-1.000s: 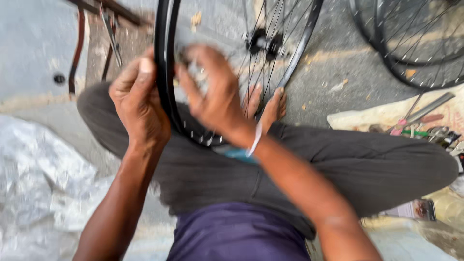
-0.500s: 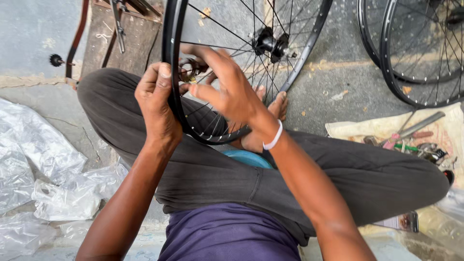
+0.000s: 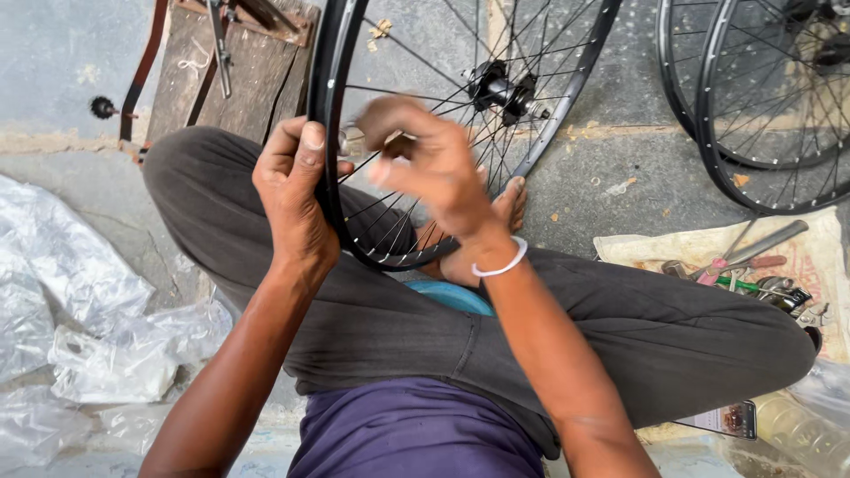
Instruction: The person is assembling or repairing a bicycle wheel by hand, inserting a metal component into the hub area and working with the spokes and rim while sitting on the floor.
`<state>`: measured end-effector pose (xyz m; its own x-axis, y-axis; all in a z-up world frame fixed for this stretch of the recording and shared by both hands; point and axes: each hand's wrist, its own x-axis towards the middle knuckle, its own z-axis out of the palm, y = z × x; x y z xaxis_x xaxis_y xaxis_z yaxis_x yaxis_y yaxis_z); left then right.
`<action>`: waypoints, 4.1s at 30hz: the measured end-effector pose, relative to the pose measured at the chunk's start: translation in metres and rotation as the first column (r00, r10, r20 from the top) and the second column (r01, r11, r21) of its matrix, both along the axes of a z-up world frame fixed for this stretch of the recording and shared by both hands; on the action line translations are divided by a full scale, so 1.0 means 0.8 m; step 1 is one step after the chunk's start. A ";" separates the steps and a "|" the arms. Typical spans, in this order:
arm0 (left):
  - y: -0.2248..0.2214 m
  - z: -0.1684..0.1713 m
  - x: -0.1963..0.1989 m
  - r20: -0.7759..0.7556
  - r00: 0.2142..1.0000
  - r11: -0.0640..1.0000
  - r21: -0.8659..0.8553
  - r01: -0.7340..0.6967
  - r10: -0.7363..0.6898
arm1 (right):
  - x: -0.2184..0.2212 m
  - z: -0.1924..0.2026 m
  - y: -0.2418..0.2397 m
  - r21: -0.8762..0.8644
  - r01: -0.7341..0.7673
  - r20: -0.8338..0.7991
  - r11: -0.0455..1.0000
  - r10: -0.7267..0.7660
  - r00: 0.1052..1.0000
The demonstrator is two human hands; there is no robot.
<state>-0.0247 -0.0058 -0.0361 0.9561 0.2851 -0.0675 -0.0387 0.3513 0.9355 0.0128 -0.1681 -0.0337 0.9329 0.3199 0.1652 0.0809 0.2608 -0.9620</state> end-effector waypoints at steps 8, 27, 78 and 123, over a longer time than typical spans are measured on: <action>0.003 0.048 0.020 0.109 0.988 0.972 0.222 0.082 -0.108 | -0.003 0.013 0.021 -0.132 0.298 0.286 0.945 -0.251 0.925; 0.005 0.055 0.045 -0.037 0.997 0.979 0.189 0.073 -0.068 | 0.022 0.025 0.051 -0.056 0.320 0.269 0.946 -0.295 0.917; 0.039 -0.015 0.024 0.052 0.998 0.993 0.109 -0.039 0.033 | -0.002 -0.029 0.057 -0.232 0.466 0.515 0.854 -0.298 0.804; 0.024 -0.001 0.028 -0.010 0.998 0.995 0.075 -0.063 0.064 | 0.021 -0.027 0.047 0.109 0.054 0.265 0.993 -0.082 0.961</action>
<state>-0.0021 0.0133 -0.0370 0.9351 0.3501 -0.0556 -0.0468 0.2774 0.9596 0.0298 -0.1302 -0.0552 0.8689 0.2262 0.4403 0.3534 0.3393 -0.8718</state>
